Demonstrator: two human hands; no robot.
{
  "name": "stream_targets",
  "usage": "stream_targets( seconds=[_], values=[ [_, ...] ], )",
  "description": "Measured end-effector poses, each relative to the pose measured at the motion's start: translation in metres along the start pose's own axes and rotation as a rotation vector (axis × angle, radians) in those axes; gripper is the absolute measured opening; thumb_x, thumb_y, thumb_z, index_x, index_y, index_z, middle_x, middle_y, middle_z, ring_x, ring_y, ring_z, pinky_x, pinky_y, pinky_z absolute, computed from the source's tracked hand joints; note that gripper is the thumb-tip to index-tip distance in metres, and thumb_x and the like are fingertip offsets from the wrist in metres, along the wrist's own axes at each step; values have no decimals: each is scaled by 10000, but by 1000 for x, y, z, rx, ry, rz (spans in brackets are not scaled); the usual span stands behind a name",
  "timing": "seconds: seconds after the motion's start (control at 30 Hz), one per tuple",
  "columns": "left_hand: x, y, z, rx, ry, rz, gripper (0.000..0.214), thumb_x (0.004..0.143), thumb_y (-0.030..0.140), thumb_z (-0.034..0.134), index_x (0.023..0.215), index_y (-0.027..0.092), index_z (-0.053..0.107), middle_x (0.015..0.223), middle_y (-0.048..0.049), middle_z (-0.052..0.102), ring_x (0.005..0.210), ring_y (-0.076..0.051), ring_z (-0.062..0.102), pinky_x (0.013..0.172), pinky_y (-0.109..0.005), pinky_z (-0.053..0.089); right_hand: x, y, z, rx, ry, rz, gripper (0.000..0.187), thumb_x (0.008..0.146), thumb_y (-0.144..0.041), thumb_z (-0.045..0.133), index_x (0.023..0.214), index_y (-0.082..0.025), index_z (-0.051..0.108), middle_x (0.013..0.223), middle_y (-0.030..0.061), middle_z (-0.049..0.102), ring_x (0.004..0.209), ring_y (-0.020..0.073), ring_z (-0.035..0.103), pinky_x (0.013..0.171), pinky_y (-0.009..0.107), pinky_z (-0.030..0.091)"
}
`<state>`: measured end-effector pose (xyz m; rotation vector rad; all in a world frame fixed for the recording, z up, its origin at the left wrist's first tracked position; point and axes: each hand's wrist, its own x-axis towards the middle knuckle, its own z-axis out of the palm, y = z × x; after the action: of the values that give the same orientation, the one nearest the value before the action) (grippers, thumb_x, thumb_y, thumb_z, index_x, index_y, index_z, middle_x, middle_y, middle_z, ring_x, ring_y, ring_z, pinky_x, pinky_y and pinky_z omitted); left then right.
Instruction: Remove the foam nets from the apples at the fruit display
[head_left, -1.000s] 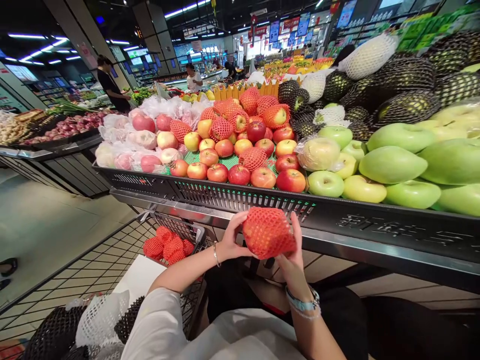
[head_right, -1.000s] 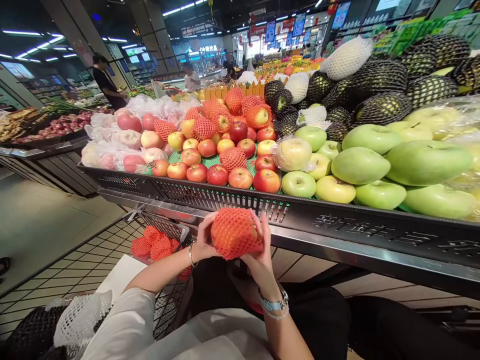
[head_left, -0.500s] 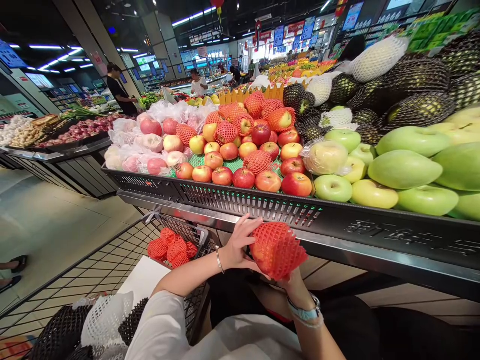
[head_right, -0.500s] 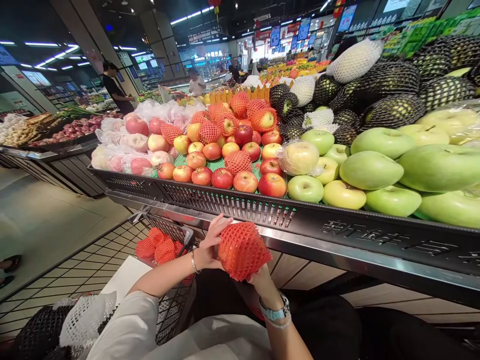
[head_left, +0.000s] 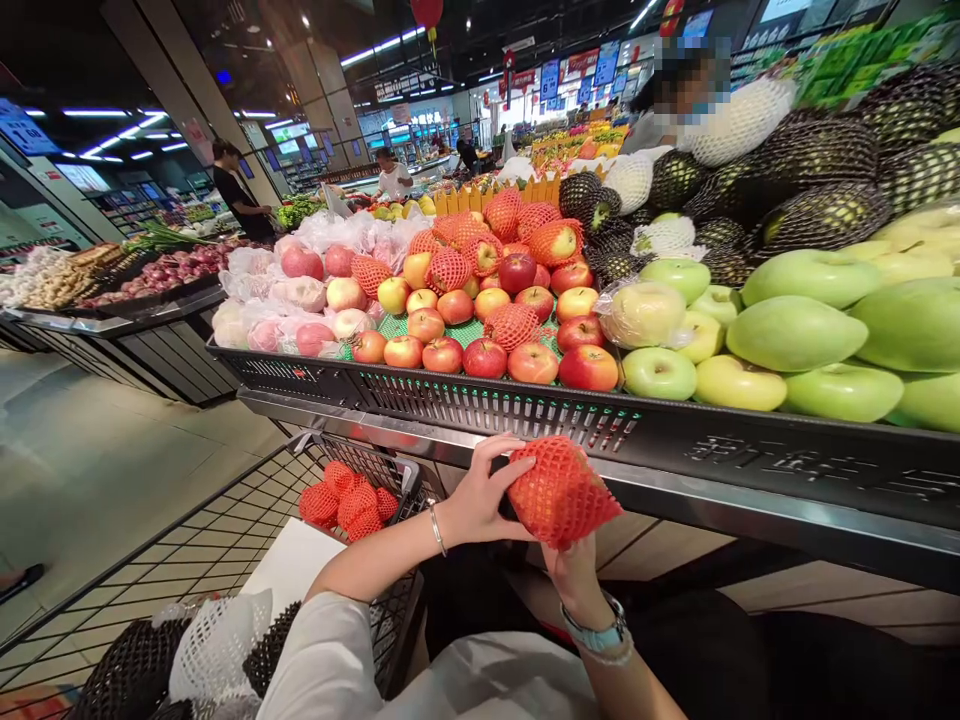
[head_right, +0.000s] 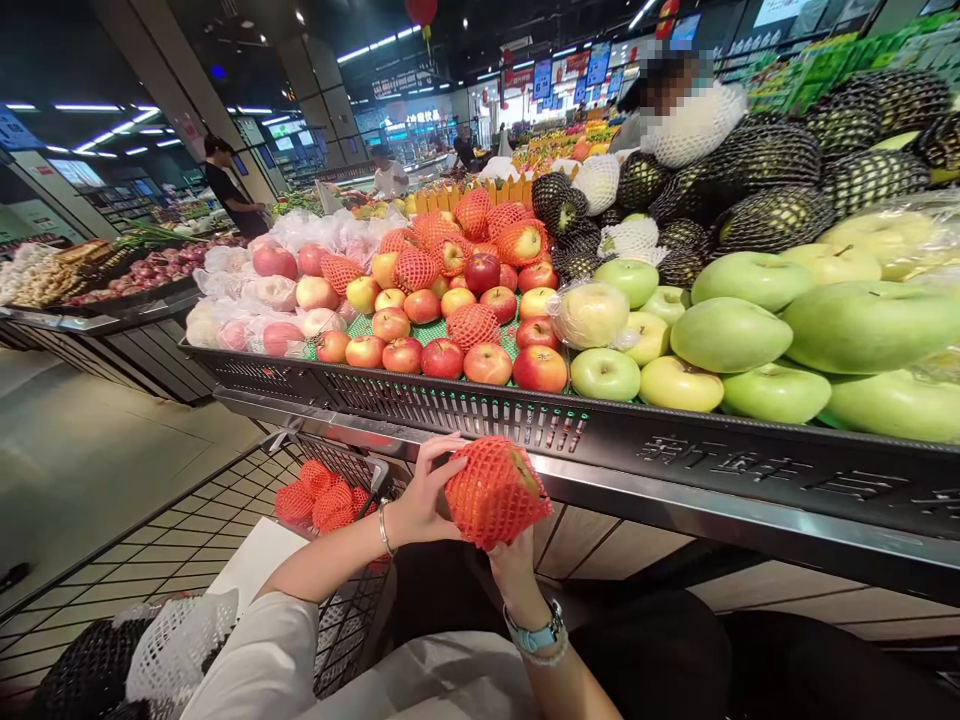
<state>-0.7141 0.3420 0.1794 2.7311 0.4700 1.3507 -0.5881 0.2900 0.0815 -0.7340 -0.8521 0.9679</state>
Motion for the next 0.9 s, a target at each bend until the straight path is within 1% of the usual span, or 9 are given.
stream_targets(
  seconds=[0.13, 0.27, 0.37, 0.47, 0.6, 0.67, 0.73, 0.8, 0.9],
  values=[
    [2, 4, 4, -35, -106, -6, 1231, 600, 601, 780, 1506, 318, -3, 1442, -221, 239, 1338, -383, 353, 1030, -597, 398, -3, -2, 0, 89, 46, 43, 825, 672, -698, 684, 1369, -335, 432, 1319, 93, 553, 1148, 293, 582, 894, 472, 544],
    [2, 6, 7, -90, 0, -47, 1052, 738, 497, 726, 1498, 337, 15, 1428, -202, 293, 1326, -352, 389, 1018, -564, 422, 1, -22, 4, 166, -184, 40, 899, 661, -844, 529, 1407, -354, 418, 1340, 82, 558, 1201, 309, 563, 919, 494, 540],
    [11, 9, -9, -66, 113, -17, 919, 787, 507, 670, 1491, 308, 114, 1391, -177, 356, 1282, -316, 444, 1010, -518, 447, 6, -45, 15, 199, -325, 64, 899, 701, -861, 445, 1449, -371, 351, 1410, 50, 507, 1289, 285, 504, 990, 482, 502],
    [34, 6, -49, 172, 236, -63, 989, 679, 490, 778, 1463, 283, 212, 1369, -145, 403, 1270, -323, 454, 1051, -528, 406, 10, -63, 22, 235, -396, 11, 849, 777, -774, 478, 1485, -351, 275, 1460, 51, 460, 1351, 281, 440, 1105, 522, 370],
    [80, -27, -130, 459, 278, -358, 948, 619, 467, 822, 1389, 225, 326, 1343, -134, 473, 1264, -338, 469, 1084, -543, 357, 18, -74, 8, 173, -593, -8, 611, 922, -541, 474, 1471, -328, 312, 1468, 69, 456, 1384, 273, 391, 1161, 563, 231],
    [101, -56, -168, 550, 233, -520, 857, 642, 478, 793, 1341, 195, 386, 1323, -139, 509, 1247, -330, 490, 1076, -503, 378, 21, -76, -5, 133, -615, -6, 510, 952, -446, 471, 1436, -316, 380, 1466, 63, 455, 1390, 260, 377, 1177, 531, 214],
    [116, -87, -197, 699, 174, -677, 813, 619, 485, 790, 1279, 160, 444, 1263, -154, 557, 1196, -349, 528, 1027, -485, 420, 24, -76, -17, 137, -540, -67, 442, 964, -397, 464, 1395, -302, 442, 1434, 57, 489, 1369, 252, 400, 1178, 494, 232],
    [123, -115, -216, 831, 87, -845, 772, 632, 492, 759, 1243, 123, 466, 1197, -172, 596, 1139, -366, 565, 965, -472, 457, 24, -75, -25, 154, -460, -158, 402, 965, -375, 470, 1357, -288, 488, 1380, 53, 538, 1339, 248, 433, 1173, 464, 252],
    [124, -143, -230, 905, -90, -1053, 698, 667, 492, 701, 1204, 99, 492, 1131, -184, 631, 1074, -360, 604, 889, -431, 489, 24, -73, -32, 142, -410, -223, 365, 965, -357, 474, 1314, -267, 529, 1310, 54, 584, 1306, 243, 461, 1162, 429, 273]
  ],
)
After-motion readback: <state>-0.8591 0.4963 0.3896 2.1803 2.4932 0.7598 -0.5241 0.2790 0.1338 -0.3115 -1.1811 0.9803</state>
